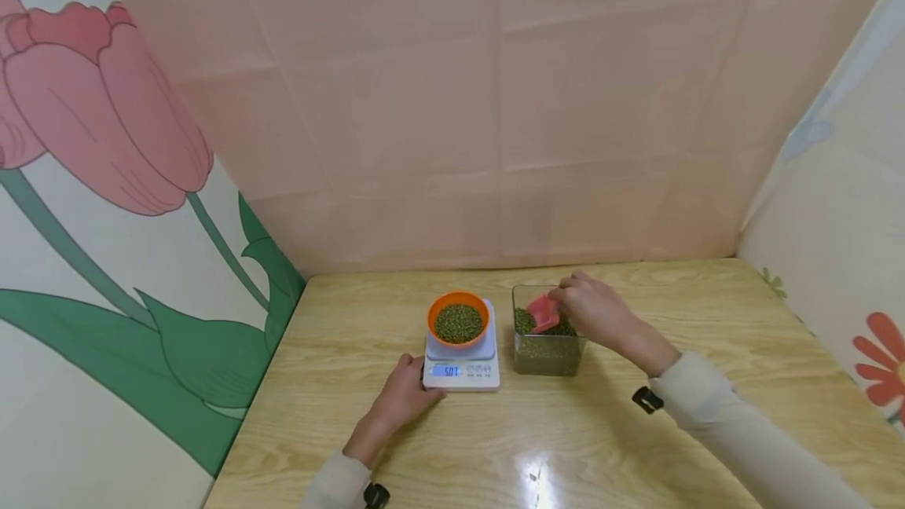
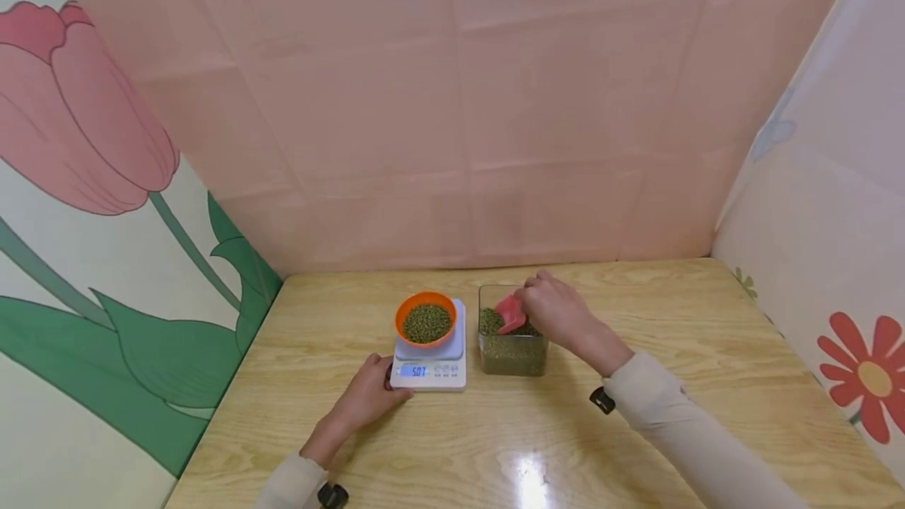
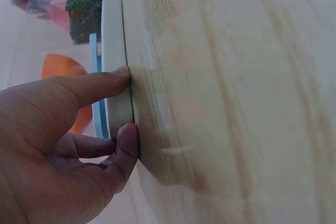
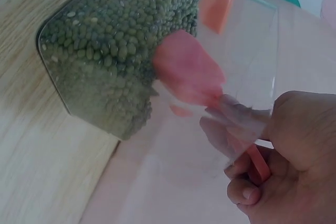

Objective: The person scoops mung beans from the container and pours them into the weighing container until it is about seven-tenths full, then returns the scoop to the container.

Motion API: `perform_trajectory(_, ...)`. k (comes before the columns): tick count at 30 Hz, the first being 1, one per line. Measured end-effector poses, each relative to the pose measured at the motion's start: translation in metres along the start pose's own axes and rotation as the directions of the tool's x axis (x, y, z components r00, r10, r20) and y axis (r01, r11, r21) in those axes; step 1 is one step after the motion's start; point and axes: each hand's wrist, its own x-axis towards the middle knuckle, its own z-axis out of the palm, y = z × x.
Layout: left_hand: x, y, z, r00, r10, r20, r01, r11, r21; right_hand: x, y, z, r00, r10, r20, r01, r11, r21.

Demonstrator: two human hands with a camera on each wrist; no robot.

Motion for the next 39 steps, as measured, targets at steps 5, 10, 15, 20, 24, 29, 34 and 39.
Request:
perform_trajectory(5,-0.001,0.000,0.000,1.000,0.003,0.000,-0.003,1.000,0.000,0.002,-0.005,0.003,1.000,-0.011,-0.005,0.011,1.000,0.015)
perform_trajectory(10,-0.001,0.000,-0.001,1.000,-0.006,0.003,0.006,1.000,-0.008,0.004,-0.008,0.004,1.000,-0.013,0.000,0.013,1.000,0.021)
perform_trajectory(15,-0.002,0.001,-0.001,1.000,-0.010,0.003,0.010,1.000,-0.007,0.005,-0.009,0.006,1.000,-0.013,0.010,0.013,0.999,0.044)
perform_trajectory(20,-0.002,0.000,-0.001,1.000,-0.007,0.003,0.007,1.000,-0.001,0.008,-0.009,0.007,1.000,-0.026,0.012,0.025,0.999,0.046)
perform_trajectory(24,-0.002,0.000,-0.001,1.000,-0.010,0.003,0.010,1.000,0.004,0.008,-0.009,0.009,0.999,-0.033,0.008,0.032,0.998,0.052)
perform_trajectory(29,-0.001,0.000,0.000,1.000,-0.011,0.002,0.011,1.000,0.003,0.007,-0.007,0.010,0.999,-0.031,0.010,0.031,0.997,0.067)
perform_trajectory(34,-0.001,0.000,0.000,1.000,-0.004,-0.002,0.004,1.000,-0.003,0.007,-0.005,0.011,0.999,-0.040,0.012,0.039,0.997,0.070)
perform_trajectory(39,-0.001,0.000,0.000,1.000,-0.013,0.004,0.013,1.000,-0.017,0.008,-0.004,0.011,0.999,-0.038,0.025,0.036,0.997,0.067)
